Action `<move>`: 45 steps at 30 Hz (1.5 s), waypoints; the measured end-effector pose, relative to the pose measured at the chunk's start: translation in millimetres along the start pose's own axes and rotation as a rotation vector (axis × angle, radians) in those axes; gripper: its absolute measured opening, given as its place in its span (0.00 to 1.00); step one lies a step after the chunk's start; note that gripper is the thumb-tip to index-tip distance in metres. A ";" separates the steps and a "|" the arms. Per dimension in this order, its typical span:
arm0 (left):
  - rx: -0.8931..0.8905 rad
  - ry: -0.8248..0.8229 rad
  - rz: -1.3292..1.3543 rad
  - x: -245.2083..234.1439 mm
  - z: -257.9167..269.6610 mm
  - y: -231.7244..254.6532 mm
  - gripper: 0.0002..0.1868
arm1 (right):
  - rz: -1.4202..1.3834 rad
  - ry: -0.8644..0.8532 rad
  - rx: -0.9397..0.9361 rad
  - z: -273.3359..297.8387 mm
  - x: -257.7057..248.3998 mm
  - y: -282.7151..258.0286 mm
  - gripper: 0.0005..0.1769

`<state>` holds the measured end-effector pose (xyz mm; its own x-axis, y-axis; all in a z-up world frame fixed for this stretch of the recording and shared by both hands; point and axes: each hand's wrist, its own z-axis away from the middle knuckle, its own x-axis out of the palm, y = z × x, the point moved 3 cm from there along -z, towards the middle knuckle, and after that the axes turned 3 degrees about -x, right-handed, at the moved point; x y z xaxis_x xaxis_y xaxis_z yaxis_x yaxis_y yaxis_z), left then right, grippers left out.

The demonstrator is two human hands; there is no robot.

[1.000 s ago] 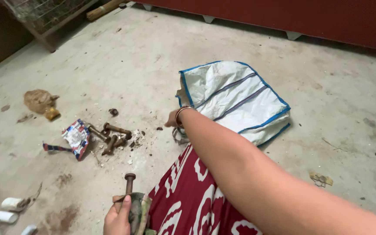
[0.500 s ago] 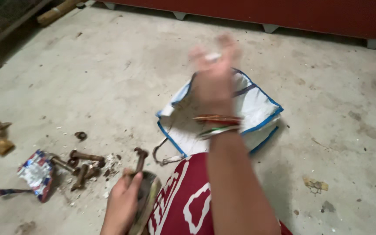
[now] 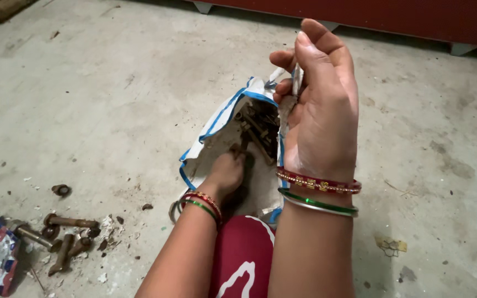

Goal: The person sits on the floor and cleans various metal parts, including bolts and nuts, using a cloth. They pick up each item, wipe it thoroughly, and place it into a white bag with blue stripes. The process is repeated for multiple items scattered on the floor.

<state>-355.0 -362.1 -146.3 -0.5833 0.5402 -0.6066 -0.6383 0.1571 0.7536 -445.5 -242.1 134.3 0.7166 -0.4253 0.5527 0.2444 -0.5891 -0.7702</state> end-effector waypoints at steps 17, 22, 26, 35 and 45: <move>0.484 0.019 0.677 -38.4 86.5 50.4 0.15 | 0.863 -0.121 -0.053 7.4 11.4 15.8 0.33; -0.270 0.434 0.888 -91.9 182.9 -2.9 0.18 | 1.210 -0.060 -0.047 10.3 15.5 5.6 0.45; -0.272 0.901 1.119 -122.6 302.0 -111.2 0.21 | 1.291 -0.113 0.084 26.6 40.8 12.6 0.46; -0.166 1.486 1.163 -136.0 493.3 -218.1 0.15 | 1.358 -0.350 -0.413 76.6 112.9 58.9 0.53; -0.171 1.199 1.230 -132.0 450.3 -215.2 0.08 | 1.500 -1.425 -0.124 245.1 136.1 329.8 0.30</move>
<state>85.5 -94.9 -114.3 -0.7007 -0.6141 0.3632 0.4379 0.0318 0.8984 -107.2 -325.9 -122.5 0.1805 0.1625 -0.9701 -0.8732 -0.4274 -0.2341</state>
